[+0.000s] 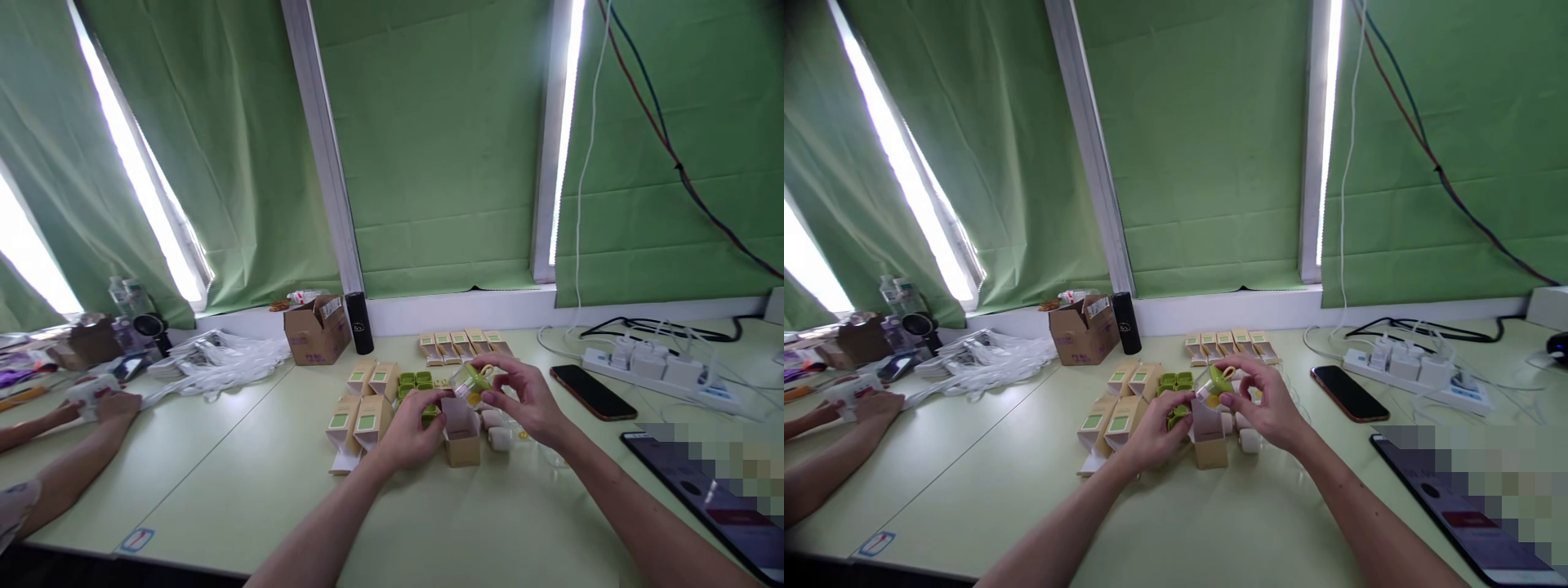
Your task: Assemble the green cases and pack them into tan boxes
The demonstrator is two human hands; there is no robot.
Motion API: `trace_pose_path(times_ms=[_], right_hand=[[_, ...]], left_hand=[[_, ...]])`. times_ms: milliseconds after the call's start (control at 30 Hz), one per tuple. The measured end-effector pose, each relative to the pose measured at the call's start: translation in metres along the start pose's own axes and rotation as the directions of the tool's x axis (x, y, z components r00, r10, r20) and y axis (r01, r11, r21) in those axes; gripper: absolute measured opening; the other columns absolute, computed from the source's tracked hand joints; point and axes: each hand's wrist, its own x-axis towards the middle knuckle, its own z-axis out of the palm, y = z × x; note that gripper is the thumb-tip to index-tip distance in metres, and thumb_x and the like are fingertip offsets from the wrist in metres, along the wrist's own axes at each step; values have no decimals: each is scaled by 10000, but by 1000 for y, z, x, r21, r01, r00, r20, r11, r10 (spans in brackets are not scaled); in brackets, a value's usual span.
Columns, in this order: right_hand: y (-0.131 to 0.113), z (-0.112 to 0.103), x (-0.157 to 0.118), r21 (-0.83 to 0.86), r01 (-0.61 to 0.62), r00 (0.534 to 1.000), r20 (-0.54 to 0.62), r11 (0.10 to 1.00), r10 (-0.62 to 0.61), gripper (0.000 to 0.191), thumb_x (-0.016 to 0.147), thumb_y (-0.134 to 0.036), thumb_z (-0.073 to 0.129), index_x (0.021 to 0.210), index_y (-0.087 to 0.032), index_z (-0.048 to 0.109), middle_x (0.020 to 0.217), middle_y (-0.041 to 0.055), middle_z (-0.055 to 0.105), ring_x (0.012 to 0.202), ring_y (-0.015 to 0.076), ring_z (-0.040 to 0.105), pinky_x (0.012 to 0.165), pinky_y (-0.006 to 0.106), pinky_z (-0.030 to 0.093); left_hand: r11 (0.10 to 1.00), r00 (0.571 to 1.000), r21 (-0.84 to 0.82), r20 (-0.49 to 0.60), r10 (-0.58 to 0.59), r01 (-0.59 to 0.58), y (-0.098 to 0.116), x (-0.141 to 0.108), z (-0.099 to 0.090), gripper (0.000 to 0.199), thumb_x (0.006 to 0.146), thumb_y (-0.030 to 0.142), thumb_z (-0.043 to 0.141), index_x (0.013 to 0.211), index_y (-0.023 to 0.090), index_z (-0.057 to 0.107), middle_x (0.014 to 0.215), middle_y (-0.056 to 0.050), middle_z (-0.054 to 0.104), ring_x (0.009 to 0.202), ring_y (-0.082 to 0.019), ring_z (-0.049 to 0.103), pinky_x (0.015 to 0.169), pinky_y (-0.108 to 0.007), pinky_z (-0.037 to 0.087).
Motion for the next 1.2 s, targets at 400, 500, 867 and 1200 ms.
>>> trace_pose_path(times_ms=[400,500,867,1200], right_hand=[[-5,8,-1,-137,-51,981,179,989,75,242,905,-328,702,1124,-225,715,1183,104,716,796,188,675,584,283,540],[0,6,-1,-182,-37,980,184,983,71,263,907,-337,702,1145,-226,708,1179,103,722,744,177,671,566,287,538],[2,3,0,-277,-64,958,251,959,136,267,895,-304,692,1156,-246,695,1213,95,709,737,173,684,587,288,527],[-9,18,-6,-438,19,936,323,899,138,295,812,-218,738,1085,-262,636,1008,15,741,734,180,654,665,310,457]], left_hand=[[993,998,-105,41,-54,58,-7,3,-1,504,802,120,587,1292,179,691,1227,-121,742,1136,-305,673,1044,-453,501],[978,996,-198,71,-49,62,-3,4,-4,543,761,77,555,1274,192,690,1255,-99,736,1149,-281,671,1050,-414,508],[942,989,-321,132,-59,99,-4,6,-7,604,697,6,537,1265,171,659,1287,-111,704,1200,-264,646,1069,-389,501],[941,989,-324,133,-62,103,-4,7,-6,651,676,-20,533,1284,181,651,1286,-104,702,1215,-265,648,1092,-396,497]])
